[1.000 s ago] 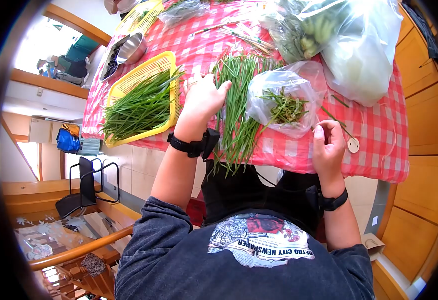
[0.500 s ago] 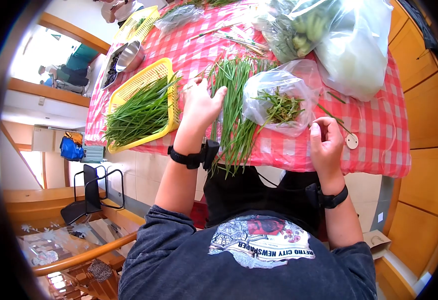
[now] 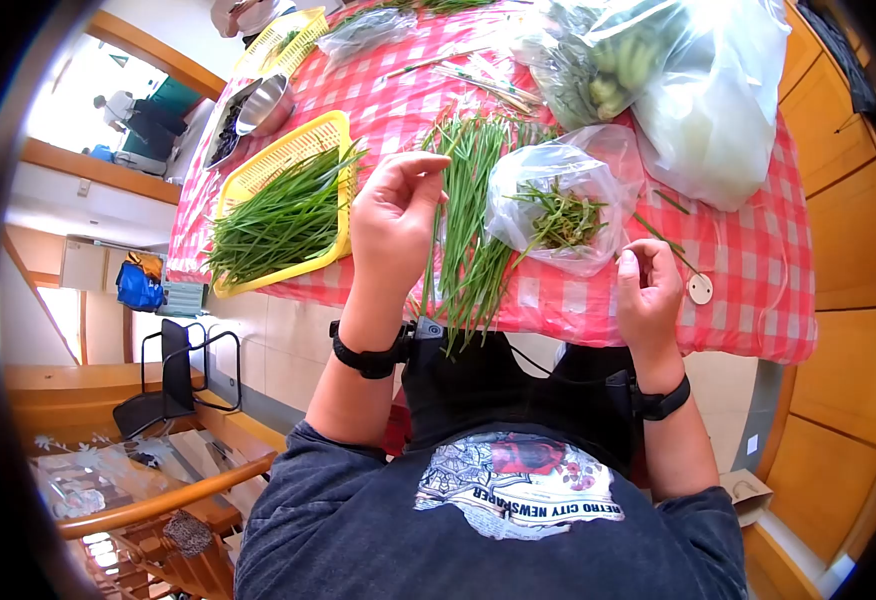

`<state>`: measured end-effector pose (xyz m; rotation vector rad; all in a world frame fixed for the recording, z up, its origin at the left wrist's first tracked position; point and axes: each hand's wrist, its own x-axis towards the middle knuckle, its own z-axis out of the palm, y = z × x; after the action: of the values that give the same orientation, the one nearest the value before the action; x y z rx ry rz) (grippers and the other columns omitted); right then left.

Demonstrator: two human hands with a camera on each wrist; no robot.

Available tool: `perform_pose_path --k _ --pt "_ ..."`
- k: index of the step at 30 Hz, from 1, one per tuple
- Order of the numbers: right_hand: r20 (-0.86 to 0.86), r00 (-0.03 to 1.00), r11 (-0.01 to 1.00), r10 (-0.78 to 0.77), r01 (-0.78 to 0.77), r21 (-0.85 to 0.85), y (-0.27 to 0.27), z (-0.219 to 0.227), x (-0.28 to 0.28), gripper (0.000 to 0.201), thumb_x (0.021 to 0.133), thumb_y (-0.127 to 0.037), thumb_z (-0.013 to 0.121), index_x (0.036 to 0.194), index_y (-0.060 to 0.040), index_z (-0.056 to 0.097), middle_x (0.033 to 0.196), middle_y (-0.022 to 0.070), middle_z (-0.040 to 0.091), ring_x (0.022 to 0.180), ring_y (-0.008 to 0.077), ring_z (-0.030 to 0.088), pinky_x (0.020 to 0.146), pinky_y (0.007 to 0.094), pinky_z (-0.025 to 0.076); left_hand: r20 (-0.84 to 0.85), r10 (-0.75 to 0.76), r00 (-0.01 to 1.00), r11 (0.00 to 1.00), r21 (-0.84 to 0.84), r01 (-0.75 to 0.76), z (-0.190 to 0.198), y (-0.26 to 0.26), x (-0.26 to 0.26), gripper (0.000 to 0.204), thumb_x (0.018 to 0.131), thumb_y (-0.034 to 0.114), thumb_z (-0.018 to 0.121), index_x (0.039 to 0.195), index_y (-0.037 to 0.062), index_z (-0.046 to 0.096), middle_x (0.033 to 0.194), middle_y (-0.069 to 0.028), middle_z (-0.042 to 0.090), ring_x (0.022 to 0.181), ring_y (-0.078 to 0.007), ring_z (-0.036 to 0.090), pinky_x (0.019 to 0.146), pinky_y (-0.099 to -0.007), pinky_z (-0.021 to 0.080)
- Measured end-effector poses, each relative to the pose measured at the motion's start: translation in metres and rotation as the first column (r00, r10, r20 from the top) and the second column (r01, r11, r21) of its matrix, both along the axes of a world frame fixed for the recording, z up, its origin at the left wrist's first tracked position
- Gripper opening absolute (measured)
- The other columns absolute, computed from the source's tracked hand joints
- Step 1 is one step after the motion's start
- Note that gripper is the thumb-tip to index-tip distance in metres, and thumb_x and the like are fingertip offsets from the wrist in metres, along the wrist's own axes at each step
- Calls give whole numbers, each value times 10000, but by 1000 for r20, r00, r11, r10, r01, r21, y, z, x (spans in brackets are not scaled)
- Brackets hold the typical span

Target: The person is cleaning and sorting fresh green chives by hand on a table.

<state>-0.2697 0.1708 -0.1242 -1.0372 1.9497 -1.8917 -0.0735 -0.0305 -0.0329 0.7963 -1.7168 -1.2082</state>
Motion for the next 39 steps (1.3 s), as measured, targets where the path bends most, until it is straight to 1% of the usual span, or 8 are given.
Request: perform_pose_path --k 5,7,11,12,16,21,29,39 --pt "-35 999 1000 -11 11 -3 0 0 -2 92 1007 -104 639 970 -21 620 797 24 597 693 95 557 638 257 465 126 -8 992 999 -52 14 15 23 1 146 984 16 704 1130 9 705 989 -12 724 821 -53 632 758 -218 517" --pt "-199 978 994 60 -77 -79 3 -1 -6 115 1016 -114 649 970 -14 614 800 29 602 676 98 546 628 263 461 273 -3 962 976 -209 62 22 32 0 173 969 -4 698 1141 13 702 986 -21 727 823 -51 639 731 -231 519" --pt "-229 964 980 135 -165 -115 12 12 2 125 1020 -122 662 1008 0 637 825 45 622 644 109 535 613 252 453 256 -12 967 857 -496 142 22 43 -5 182 925 -33 706 1098 23 713 985 -75 738 843 -153 695 749 -295 551" --pt "-153 980 981 128 -148 -126 7 31 13 146 1016 -130 681 1060 8 658 851 61 643 635 111 552 602 249 460 236 -18 972 825 -545 147 23 47 -6 183 908 -40 712 1076 33 717 991 -107 737 860 -238 721 766 -333 566" --pt "60 981 979 185 -179 -97 -9 103 43 302 974 -151 763 1218 14 693 934 104 697 634 108 612 580 245 489 308 26 951 756 -629 183 24 60 -9 179 909 -30 724 1073 43 720 1000 -139 733 906 -322 729 780 -389 575" --pt "-81 966 970 244 -242 37 -20 101 34 349 918 -156 821 1207 6 711 963 110 720 652 109 640 579 267 506 336 -9 942 741 -630 232 25 66 -10 192 902 -33 729 1075 49 720 994 -138 731 902 -329 725 773 -401 573" --pt "-280 930 969 239 -246 12 -32 95 32 126 916 -51 774 1020 6 729 862 165 703 751 320 685 671 370 537 346 -30 938 716 -647 262 25 66 -6 197 897 -6 750 1084 48 717 984 -140 728 881 -324 725 767 -404 573" --pt "-475 863 962 170 -250 -111 -38 98 38 126 891 0 773 1007 2 723 853 152 700 726 317 692 634 384 545 363 -103 926 926 -305 222 34 68 -5 213 1005 186 705 981 -24 727 855 -161 734 766 -296 721 704 -370 550"
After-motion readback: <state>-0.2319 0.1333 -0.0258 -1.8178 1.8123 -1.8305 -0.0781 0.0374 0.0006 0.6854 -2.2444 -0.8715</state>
